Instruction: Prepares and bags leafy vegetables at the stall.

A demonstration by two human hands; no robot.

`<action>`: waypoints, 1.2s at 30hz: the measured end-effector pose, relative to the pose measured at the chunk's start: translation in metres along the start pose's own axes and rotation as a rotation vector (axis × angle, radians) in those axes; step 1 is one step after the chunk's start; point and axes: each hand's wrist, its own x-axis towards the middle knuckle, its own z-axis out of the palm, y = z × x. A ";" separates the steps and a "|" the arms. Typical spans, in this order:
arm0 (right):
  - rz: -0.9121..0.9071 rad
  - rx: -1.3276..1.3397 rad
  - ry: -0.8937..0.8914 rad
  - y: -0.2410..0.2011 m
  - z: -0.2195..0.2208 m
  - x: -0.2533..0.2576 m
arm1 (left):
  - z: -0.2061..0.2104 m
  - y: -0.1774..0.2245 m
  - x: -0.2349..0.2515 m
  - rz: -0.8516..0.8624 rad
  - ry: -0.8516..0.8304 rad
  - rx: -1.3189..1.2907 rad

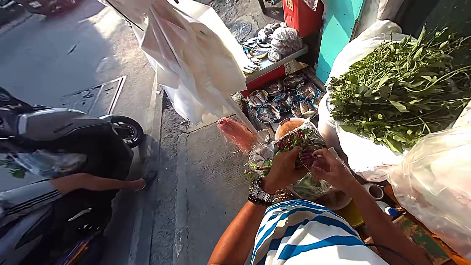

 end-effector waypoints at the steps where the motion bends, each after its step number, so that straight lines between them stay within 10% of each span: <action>1: 0.002 0.098 0.017 0.004 0.007 -0.005 | -0.003 -0.001 0.003 -0.047 0.014 0.002; 9: -0.303 -0.299 0.174 -0.022 0.040 -0.032 | 0.005 -0.007 0.035 -0.299 -0.277 0.258; 15: -0.138 0.060 -0.194 -0.077 0.000 0.009 | 0.046 0.002 0.013 0.132 -0.269 0.048; 22: -0.081 0.684 -0.469 -0.023 -0.036 0.051 | 0.027 0.040 0.008 0.221 -0.903 -0.596; 28: -0.103 0.831 -0.260 0.023 -0.026 0.005 | 0.003 0.005 0.009 0.037 -0.774 -0.700; 36: -0.077 0.225 0.142 -0.021 -0.003 -0.033 | 0.025 -0.015 0.024 0.043 -0.617 -0.379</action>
